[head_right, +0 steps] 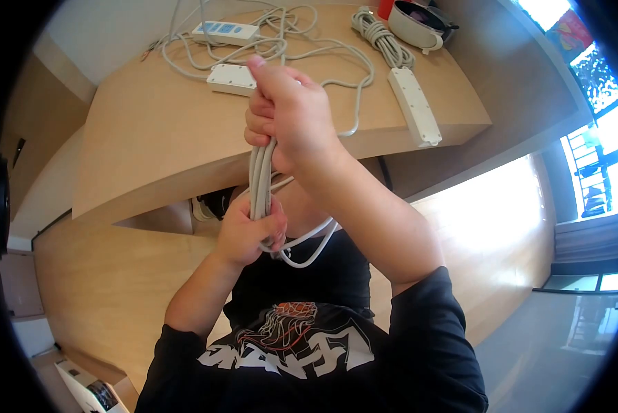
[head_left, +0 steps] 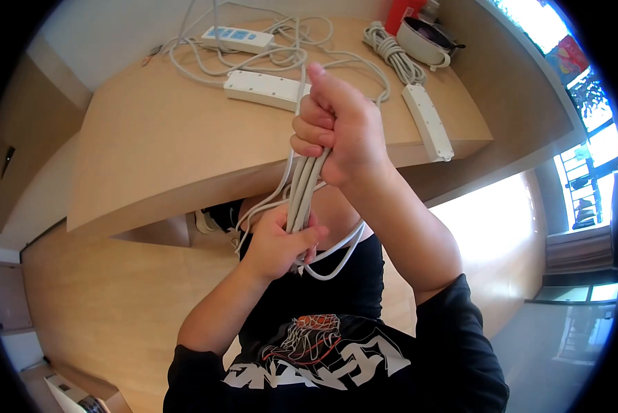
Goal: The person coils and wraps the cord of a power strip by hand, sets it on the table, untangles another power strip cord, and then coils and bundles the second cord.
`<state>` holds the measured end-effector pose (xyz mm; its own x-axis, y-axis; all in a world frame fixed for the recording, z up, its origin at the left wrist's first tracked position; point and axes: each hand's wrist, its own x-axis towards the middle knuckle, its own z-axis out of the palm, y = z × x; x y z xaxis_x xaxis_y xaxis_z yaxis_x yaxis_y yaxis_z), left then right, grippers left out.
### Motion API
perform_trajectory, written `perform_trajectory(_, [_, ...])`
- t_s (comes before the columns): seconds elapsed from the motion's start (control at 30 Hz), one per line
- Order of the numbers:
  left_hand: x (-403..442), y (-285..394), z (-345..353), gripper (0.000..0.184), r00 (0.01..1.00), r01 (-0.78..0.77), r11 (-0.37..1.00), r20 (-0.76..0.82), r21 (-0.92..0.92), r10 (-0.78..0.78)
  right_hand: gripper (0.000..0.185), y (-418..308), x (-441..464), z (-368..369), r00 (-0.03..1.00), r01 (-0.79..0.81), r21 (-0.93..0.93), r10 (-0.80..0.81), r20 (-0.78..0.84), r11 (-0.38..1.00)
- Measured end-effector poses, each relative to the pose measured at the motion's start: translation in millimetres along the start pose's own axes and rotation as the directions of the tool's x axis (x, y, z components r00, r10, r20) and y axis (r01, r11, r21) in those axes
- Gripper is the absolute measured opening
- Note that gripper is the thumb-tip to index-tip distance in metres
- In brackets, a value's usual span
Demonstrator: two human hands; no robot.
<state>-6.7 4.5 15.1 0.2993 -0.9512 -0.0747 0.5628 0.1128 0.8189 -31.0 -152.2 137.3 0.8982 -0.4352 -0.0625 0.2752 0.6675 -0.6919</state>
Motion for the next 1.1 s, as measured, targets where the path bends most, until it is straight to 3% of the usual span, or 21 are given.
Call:
perform_trajectory(0.13, [-4, 9, 8, 0.020, 0.986, 0.163, 0.973, 0.046, -0.163, -0.158, 0.041, 4, -2, -4, 0.999, -0.004, -0.010, 0.004, -0.037, 1.000])
perform_trajectory(0.23, [-6, 11, 14, 0.030, 0.988, 0.152, 0.988, -0.033, 0.009, -0.152, 0.030, 7, 1, -10, 0.997, 0.058, -0.176, -0.049, 0.057, 0.983])
perform_trajectory(0.3, [-7, 17, 14, 0.033, 0.982, 0.162, 0.984, -0.086, -0.070, -0.167, 0.026, 8, 2, -10, 0.989, 0.137, -0.386, -0.103, 0.107, 0.912])
perform_trajectory(0.33, [-8, 20, 12, 0.035, 0.979, 0.158, 0.982, -0.113, -0.108, -0.170, 0.030, 8, 2, -9, 0.982, 0.179, -0.484, -0.125, 0.142, 0.856])
perform_trajectory(0.37, [-10, 21, 7, 0.036, 0.986, 0.123, 0.988, -0.101, -0.099, -0.133, 0.054, 12, -3, -14, 0.982, 0.155, -0.599, -0.188, 0.008, 0.786])
perform_trajectory(0.47, [-19, 38, 1, 0.037, 0.964, 0.130, 0.972, -0.204, -0.196, -0.171, 0.062, 24, -38, -49, 0.952, 0.306, -0.695, -0.233, 0.201, 0.650])
perform_trajectory(0.53, [-22, 45, -8, 0.035, 0.969, 0.109, 0.977, -0.202, -0.182, -0.145, 0.047, 25, -64, -82, 0.864, 0.487, -0.844, 0.016, 0.503, 0.225])
perform_trajectory(0.6, [-24, 52, -11, 0.034, 0.961, 0.133, 0.979, -0.222, -0.155, -0.166, 0.026, 23, -73, -97, 0.659, 0.752, -0.592, 0.362, 0.659, -0.290])
perform_trajectory(0.7, [-20, 38, -21, 0.028, 0.967, 0.165, 0.986, -0.191, -0.023, -0.167, 0.026, 20, -73, -110, 0.598, 0.791, -0.448, 0.368, 0.712, -0.417])
perform_trajectory(0.77, [-22, 27, -26, 0.025, 0.952, 0.255, 0.961, -0.201, 0.103, -0.231, 0.025, 15, -70, -106, 0.630, 0.750, -0.435, 0.335, 0.701, -0.499])
perform_trajectory(0.83, [-25, 28, -17, 0.027, 0.930, 0.346, 0.936, -0.156, 0.072, -0.332, 0.025, 8, -66, -90, 0.595, 0.743, -0.383, 0.280, 0.753, -0.549])
perform_trajectory(0.93, [-29, 34, -6, 0.030, 0.909, 0.406, 0.914, -0.109, 0.018, -0.402, 0.023, 7, -61, -85, 0.682, 0.683, -0.439, 0.297, 0.668, -0.584])
perform_trajectory(1.0, [-30, 35, -12, 0.029, 0.894, 0.449, 0.892, -0.030, 0.045, -0.448, 0.030, 2, -53, -78, 0.608, 0.706, -0.425, 0.177, 0.774, -0.566])
perform_trajectory(1.03, [-32, 34, -8, 0.034, 0.911, 0.411, 0.908, -0.066, 0.075, -0.407, 0.034, -1, -49, -76, 0.564, 0.718, -0.417, 0.115, 0.818, -0.557])
perform_trajectory(1.1, [-35, 34, -8, 0.029, 0.895, 0.446, 0.885, -0.061, 0.135, -0.442, 0.036, -6, -41, -74, 0.534, 0.730, -0.389, 0.114, 0.837, -0.563])
